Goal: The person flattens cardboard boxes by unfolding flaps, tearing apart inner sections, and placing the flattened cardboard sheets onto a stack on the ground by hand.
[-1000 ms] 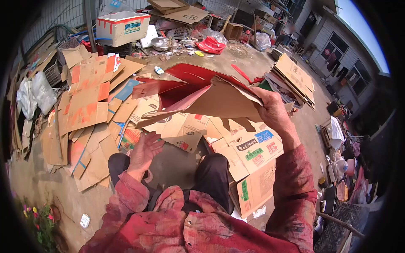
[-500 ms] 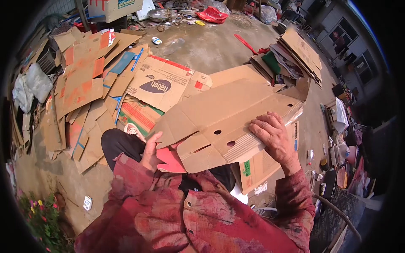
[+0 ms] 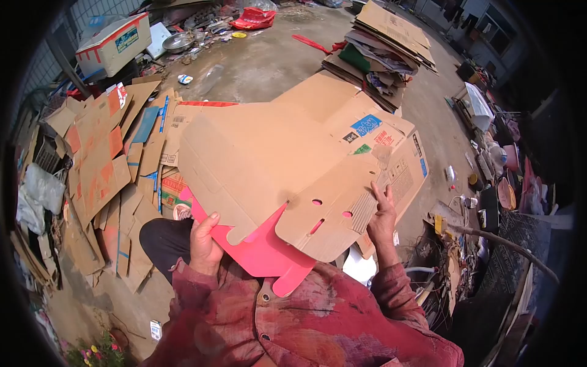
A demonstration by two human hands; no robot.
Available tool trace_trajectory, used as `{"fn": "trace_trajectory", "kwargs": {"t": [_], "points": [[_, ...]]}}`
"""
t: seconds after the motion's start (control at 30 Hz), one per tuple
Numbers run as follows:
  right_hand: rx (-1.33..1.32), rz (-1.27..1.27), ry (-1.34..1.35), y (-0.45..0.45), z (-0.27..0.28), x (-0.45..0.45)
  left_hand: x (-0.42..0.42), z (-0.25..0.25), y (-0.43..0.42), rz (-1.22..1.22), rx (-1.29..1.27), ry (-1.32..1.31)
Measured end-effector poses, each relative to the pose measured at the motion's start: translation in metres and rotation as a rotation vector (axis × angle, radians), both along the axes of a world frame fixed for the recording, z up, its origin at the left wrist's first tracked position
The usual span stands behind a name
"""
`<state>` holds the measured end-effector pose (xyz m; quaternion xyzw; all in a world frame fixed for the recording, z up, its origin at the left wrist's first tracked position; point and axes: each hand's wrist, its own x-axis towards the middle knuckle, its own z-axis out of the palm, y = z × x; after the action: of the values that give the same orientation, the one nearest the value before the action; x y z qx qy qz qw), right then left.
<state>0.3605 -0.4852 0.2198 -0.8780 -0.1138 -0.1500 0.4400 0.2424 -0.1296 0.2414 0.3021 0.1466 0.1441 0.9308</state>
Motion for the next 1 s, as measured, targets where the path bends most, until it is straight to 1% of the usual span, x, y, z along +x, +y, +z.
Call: {"fn": "trace_trajectory", "kwargs": {"t": [0.03, 0.07, 0.13, 0.17, 0.23, 0.27, 0.3, 0.37, 0.4, 0.47, 0.53, 0.6, 0.67, 0.7, 0.77, 0.8, 0.83, 0.9, 0.93, 0.97, 1.0], "points": [[0.248, -0.032, 0.181, -0.002, -0.012, -0.006, 0.000, 0.001, 0.000, -0.026, 0.010, -0.002], [0.261, -0.055, 0.177, -0.014, -0.027, -0.007, 0.000, 0.002, 0.002, -0.031, 0.032, 0.012], [1.039, -0.080, 0.669, -0.029, -0.037, -0.010, 0.002, 0.006, 0.002, -0.058, 0.070, 0.020], [1.057, -0.094, 0.656, -0.034, -0.042, -0.012, 0.003, 0.009, 0.002, -0.053, 0.088, 0.011], [1.659, -0.085, 0.965, -0.010, -0.007, -0.015, 0.004, 0.011, 0.001, -0.061, 0.114, -0.002], [1.684, 0.018, 0.995, 0.001, 0.008, -0.016, 0.005, 0.012, -0.001, -0.044, 0.131, 0.002], [1.696, 0.023, 0.985, 0.003, 0.008, -0.010, 0.005, 0.012, -0.002, -0.025, 0.148, 0.006], [1.664, 0.085, 1.053, 0.008, 0.008, 0.000, 0.005, 0.013, -0.002, -0.014, 0.163, -0.001], [1.674, 0.093, 1.046, 0.013, 0.009, 0.003, 0.005, 0.013, -0.001, 0.006, 0.165, -0.004], [1.656, -0.037, 1.089, 0.027, 0.015, 0.008, 0.005, 0.012, 0.003, 0.022, 0.163, -0.004], [1.691, -0.001, 1.067, 0.035, 0.008, 0.018, 0.007, 0.007, 0.010, 0.041, 0.157, 0.000], [1.723, 0.037, 1.052, 0.048, 0.012, 0.029, 0.012, -0.003, 0.025, -0.002, 0.099, 0.007], [1.777, 0.138, 0.976, 0.062, 0.022, 0.046, 0.023, -0.015, 0.038, -0.001, 0.073, 0.031], [1.775, 0.143, 0.982, 0.064, 0.020, 0.059, 0.029, -0.020, 0.042, -0.009, 0.041, 0.057], [1.762, 0.134, 0.838, 0.069, 0.012, 0.091, 0.048, -0.024, 0.047, -0.026, 0.002, 0.038], [1.749, 0.158, 0.775, 0.074, 0.019, 0.105, 0.059, -0.024, 0.048, -0.048, -0.040, 0.019], [1.740, 0.161, 0.785, 0.076, 0.026, 0.119, 0.069, -0.013, 0.046, -0.038, -0.046, 0.021], [1.720, 0.188, 0.700, 0.074, 0.037, 0.151, 0.085, 0.008, 0.043, -0.165, -0.182, -0.077], [1.662, 0.159, 0.622, 0.074, 0.043, 0.166, 0.091, -0.001, 0.056, -0.274, -0.103, -0.091], [1.602, 0.131, 0.546, 0.073, 0.045, 0.181, 0.097, -0.009, 0.068, -0.319, -0.079, -0.116], [1.630, 0.161, 0.556, 0.064, 0.039, 0.205, 0.101, -0.011, 0.078, -0.285, -0.027, -0.062]]}}
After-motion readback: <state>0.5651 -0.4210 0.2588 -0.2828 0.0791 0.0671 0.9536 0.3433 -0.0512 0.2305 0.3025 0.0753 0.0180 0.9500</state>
